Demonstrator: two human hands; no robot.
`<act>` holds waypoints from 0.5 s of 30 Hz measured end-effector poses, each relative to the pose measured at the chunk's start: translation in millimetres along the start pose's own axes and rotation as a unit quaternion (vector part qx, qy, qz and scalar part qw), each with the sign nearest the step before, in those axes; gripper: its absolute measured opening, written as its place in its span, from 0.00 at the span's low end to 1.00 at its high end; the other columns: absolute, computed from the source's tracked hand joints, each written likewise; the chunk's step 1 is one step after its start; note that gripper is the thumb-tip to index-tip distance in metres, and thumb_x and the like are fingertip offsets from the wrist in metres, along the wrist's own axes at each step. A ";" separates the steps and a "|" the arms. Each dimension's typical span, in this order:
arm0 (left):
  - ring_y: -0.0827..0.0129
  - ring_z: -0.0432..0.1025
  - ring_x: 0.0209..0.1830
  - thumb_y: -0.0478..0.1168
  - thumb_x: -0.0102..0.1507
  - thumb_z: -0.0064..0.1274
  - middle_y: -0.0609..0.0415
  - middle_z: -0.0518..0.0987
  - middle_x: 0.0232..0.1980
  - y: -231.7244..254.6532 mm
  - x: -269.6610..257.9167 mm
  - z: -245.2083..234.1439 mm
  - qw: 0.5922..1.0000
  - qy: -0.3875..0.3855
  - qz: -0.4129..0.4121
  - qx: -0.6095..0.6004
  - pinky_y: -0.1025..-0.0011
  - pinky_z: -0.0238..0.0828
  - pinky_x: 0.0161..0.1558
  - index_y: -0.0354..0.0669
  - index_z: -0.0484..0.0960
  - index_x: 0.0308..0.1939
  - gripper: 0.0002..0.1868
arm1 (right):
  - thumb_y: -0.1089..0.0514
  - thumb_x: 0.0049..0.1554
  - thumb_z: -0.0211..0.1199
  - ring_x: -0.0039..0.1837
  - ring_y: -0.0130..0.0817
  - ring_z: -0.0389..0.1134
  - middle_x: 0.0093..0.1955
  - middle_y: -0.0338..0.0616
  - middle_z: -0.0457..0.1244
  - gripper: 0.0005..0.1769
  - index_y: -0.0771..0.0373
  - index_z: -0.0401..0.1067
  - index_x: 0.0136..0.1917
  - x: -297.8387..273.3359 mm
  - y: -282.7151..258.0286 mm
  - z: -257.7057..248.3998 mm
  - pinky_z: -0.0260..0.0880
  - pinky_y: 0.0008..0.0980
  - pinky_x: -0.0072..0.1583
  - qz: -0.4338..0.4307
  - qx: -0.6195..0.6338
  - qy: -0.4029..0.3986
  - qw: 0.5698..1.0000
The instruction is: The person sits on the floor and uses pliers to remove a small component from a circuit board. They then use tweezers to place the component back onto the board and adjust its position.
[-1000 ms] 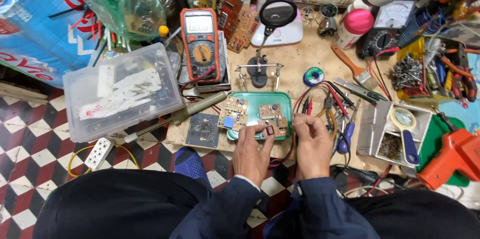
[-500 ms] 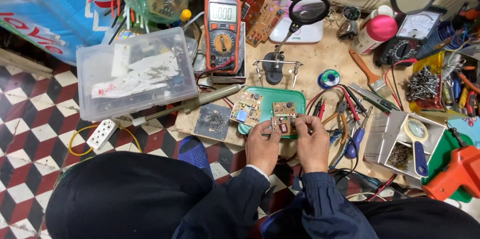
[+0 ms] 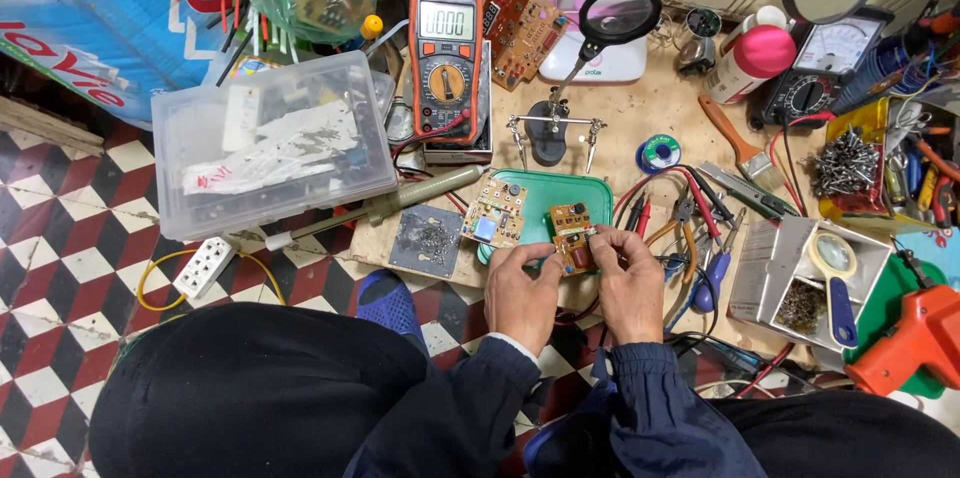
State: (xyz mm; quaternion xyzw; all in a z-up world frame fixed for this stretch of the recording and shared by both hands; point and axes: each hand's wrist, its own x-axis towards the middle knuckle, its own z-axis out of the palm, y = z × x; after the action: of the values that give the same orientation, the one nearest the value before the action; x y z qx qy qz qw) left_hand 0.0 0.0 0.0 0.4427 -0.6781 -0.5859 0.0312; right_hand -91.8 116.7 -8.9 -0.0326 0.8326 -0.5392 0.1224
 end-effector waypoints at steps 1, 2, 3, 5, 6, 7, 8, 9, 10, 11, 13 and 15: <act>0.60 0.78 0.62 0.54 0.67 0.61 0.59 0.81 0.56 1.7 -1.4 -3.1 1.000 0.003 0.004 0.001 0.63 0.74 0.66 0.59 0.93 0.54 0.15 | 0.58 0.68 0.67 0.72 0.56 0.72 0.69 0.57 0.73 0.06 0.60 0.82 0.51 0.2 0.6 0.3 0.72 0.56 0.70 0.001 0.001 -0.006 1.000; 0.60 0.78 0.62 0.54 0.67 0.61 0.59 0.81 0.56 -0.2 -2.1 -2.9 1.000 0.003 0.004 0.002 0.63 0.74 0.66 0.59 0.93 0.54 0.15 | 0.58 0.68 0.67 0.72 0.56 0.72 0.69 0.57 0.73 0.06 0.60 0.82 0.51 -1.6 -1.8 -0.4 0.72 0.56 0.70 0.001 0.001 -0.006 1.000; 0.62 0.77 0.62 0.57 0.65 0.62 0.61 0.80 0.56 -1.7 -2.3 -2.9 1.000 -0.008 0.001 0.004 0.64 0.73 0.66 0.61 0.93 0.51 0.15 | 0.58 0.68 0.67 0.71 0.53 0.73 0.68 0.56 0.73 0.06 0.60 0.83 0.50 -2.6 -4.5 -0.6 0.72 0.54 0.70 0.008 -0.003 -0.009 1.000; 0.64 0.77 0.63 0.60 0.63 0.64 0.63 0.80 0.55 -9.4 1.0 1.2 1.000 -0.020 -0.001 0.006 0.64 0.72 0.67 0.62 0.94 0.47 0.15 | 0.58 0.68 0.67 0.70 0.49 0.74 0.67 0.55 0.74 0.06 0.60 0.83 0.50 -5.0 -7.8 -0.1 0.72 0.52 0.69 0.015 -0.006 -0.011 1.000; 0.70 0.81 0.53 0.60 0.62 0.68 0.64 0.86 0.48 -15.6 4.4 5.5 0.997 -0.050 -0.046 -0.048 0.69 0.79 0.57 0.62 0.94 0.46 0.15 | 0.58 0.68 0.68 0.70 0.50 0.74 0.68 0.55 0.74 0.06 0.59 0.83 0.50 -6.4 -8.4 0.6 0.72 0.53 0.69 0.015 -0.007 -0.017 1.000; 0.76 0.86 0.43 0.60 0.60 0.71 0.65 0.92 0.40 -21.6 7.4 10.3 0.987 -0.080 -0.091 -0.102 0.73 0.85 0.48 0.62 0.94 0.45 0.15 | 0.58 0.67 0.69 0.70 0.50 0.74 0.68 0.55 0.74 0.05 0.59 0.83 0.51 -7.7 -9.0 0.6 0.72 0.54 0.69 0.015 -0.008 -0.022 1.000; 0.76 0.86 0.43 0.60 0.60 0.71 0.65 0.92 0.40 -22.2 4.1 15.1 0.987 -0.081 -0.092 -0.101 0.73 0.85 0.48 0.62 0.94 0.45 0.15 | 0.58 0.67 0.69 0.70 0.50 0.74 0.68 0.55 0.74 0.05 0.59 0.83 0.51 -7.7 -7.9 -0.4 0.72 0.54 0.69 0.016 -0.008 -0.021 1.000; 0.69 0.85 0.45 0.48 0.62 0.71 0.51 0.90 0.45 -22.8 1.1 19.8 0.962 -0.076 -0.118 -0.233 0.67 0.87 0.51 0.47 0.88 0.52 0.18 | 0.58 0.67 0.69 0.69 0.49 0.74 0.68 0.55 0.74 0.05 0.60 0.84 0.51 -7.5 -6.9 -1.1 0.72 0.53 0.70 0.013 -0.003 -0.024 1.000; 0.62 0.85 0.46 0.36 0.63 0.71 0.37 0.88 0.51 -23.5 -2.0 24.5 0.920 -0.069 -0.142 -0.360 0.62 0.89 0.54 0.31 0.82 0.59 0.23 | 0.59 0.67 0.69 0.69 0.49 0.74 0.68 0.56 0.74 0.04 0.60 0.84 0.51 -7.4 -5.8 -1.8 0.72 0.52 0.70 0.009 0.002 -0.027 1.000; 0.62 0.85 0.46 0.36 0.63 0.71 0.37 0.88 0.51 -28.1 -0.9 26.5 0.920 -0.070 -0.142 -0.359 0.62 0.89 0.54 0.31 0.82 0.59 0.23 | 0.59 0.67 0.69 0.69 0.49 0.74 0.68 0.56 0.74 0.04 0.60 0.84 0.51 -10.1 -6.7 -3.0 0.72 0.52 0.70 0.010 0.002 -0.026 1.000; 0.61 0.85 0.43 0.32 0.63 0.69 0.34 0.87 0.52 -37.0 1.6 30.4 0.905 -0.076 -0.144 -0.393 0.57 0.90 0.55 0.29 0.73 0.68 0.31 | 0.59 0.66 0.71 0.69 0.50 0.74 0.68 0.58 0.74 0.04 0.62 0.83 0.51 -15.2 -9.1 -5.3 0.72 0.51 0.69 0.004 0.005 -0.028 1.000; 0.62 0.84 0.45 0.32 0.64 0.67 0.33 0.86 0.55 -27.6 -3.2 26.3 0.906 -0.076 -0.138 -0.392 0.56 0.89 0.57 0.28 0.72 0.72 0.34 | 0.59 0.65 0.71 0.69 0.50 0.74 0.68 0.58 0.74 0.04 0.62 0.84 0.51 -22.1 -15.4 -8.3 0.72 0.52 0.70 0.001 0.008 -0.026 1.000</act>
State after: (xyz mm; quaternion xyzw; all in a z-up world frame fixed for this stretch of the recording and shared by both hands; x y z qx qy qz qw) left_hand 2.8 24.4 -29.4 0.4379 -0.3262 -0.8349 0.0691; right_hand -73.6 121.7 12.0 -0.0451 0.8247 -0.5448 0.1449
